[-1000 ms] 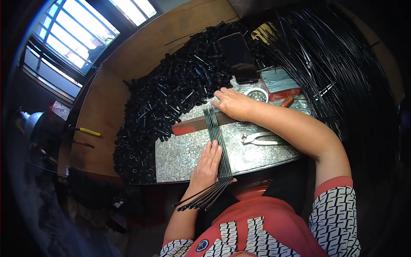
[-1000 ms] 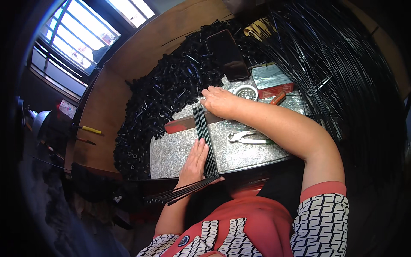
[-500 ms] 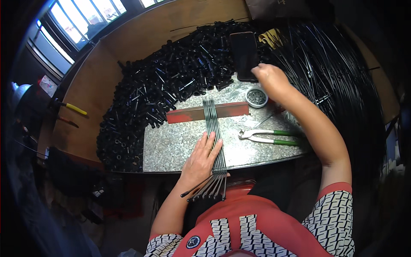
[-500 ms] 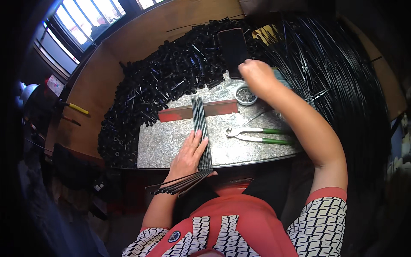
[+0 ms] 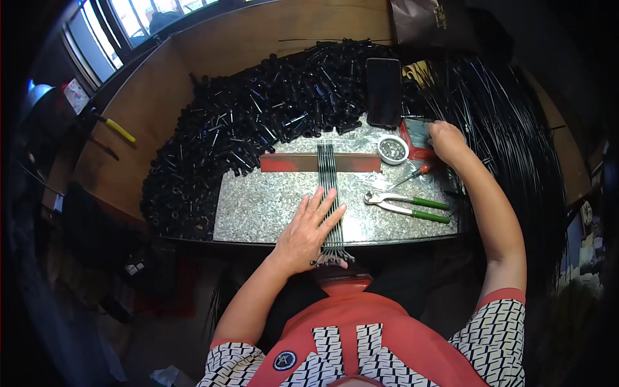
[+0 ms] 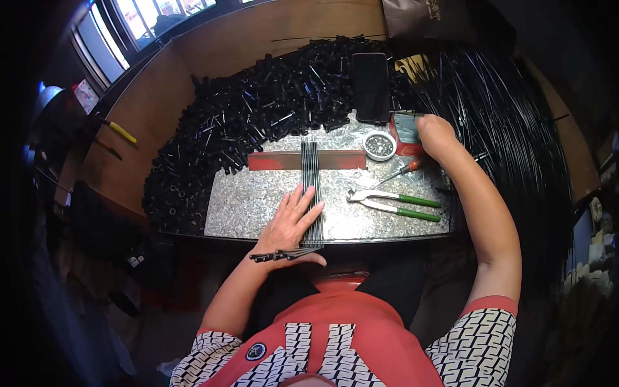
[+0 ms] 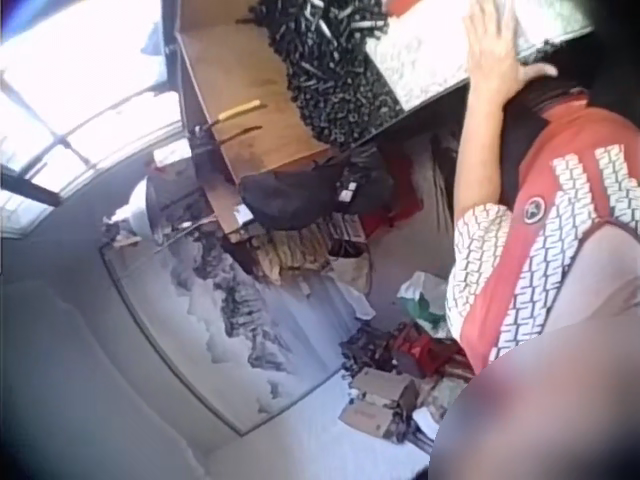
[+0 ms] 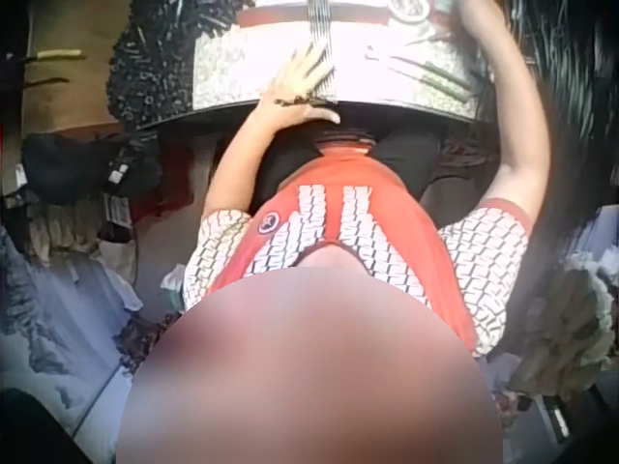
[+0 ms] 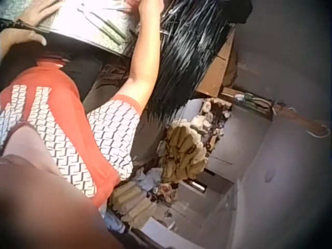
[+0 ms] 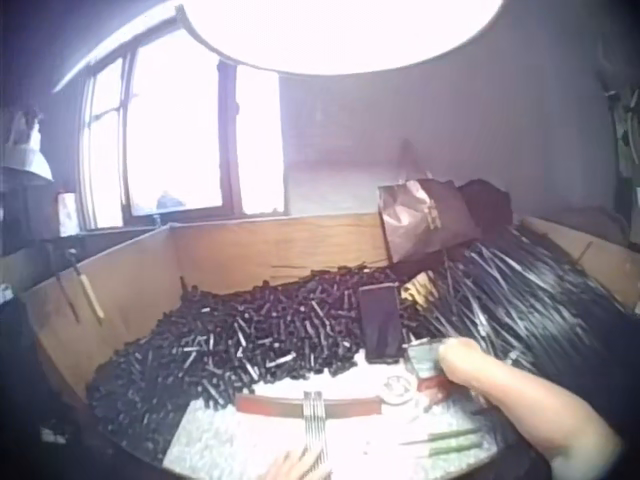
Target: Assembling bundles of black industrial components using a workbench jig, pliers, and a hammer.
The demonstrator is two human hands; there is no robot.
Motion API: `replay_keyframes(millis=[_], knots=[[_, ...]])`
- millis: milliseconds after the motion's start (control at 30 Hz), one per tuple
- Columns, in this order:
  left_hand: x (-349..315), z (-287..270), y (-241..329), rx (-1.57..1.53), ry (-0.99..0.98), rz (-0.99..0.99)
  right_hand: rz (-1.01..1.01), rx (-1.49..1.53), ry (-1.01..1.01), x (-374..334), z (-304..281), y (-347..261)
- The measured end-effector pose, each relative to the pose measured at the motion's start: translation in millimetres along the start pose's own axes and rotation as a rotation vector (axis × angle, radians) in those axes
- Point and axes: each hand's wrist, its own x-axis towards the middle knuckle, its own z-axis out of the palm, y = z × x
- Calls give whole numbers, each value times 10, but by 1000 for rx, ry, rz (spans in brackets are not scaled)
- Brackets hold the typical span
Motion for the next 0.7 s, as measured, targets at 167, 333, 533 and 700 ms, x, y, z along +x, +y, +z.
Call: replay_keyframes(millis=[167,333,533,700], knots=[[41,-415,206,-645,56,62,-29,128,178,-128,-265,-60],[142,-881,470,-1040,170,110,-131,350,290,-343,-940,-643],[248,-991,559,-934,308,155,-506,655,492,-850,-1681,-1290],[240,-946,547,-844,414,115,-669,723,383,-1102,-1901,-1443]])
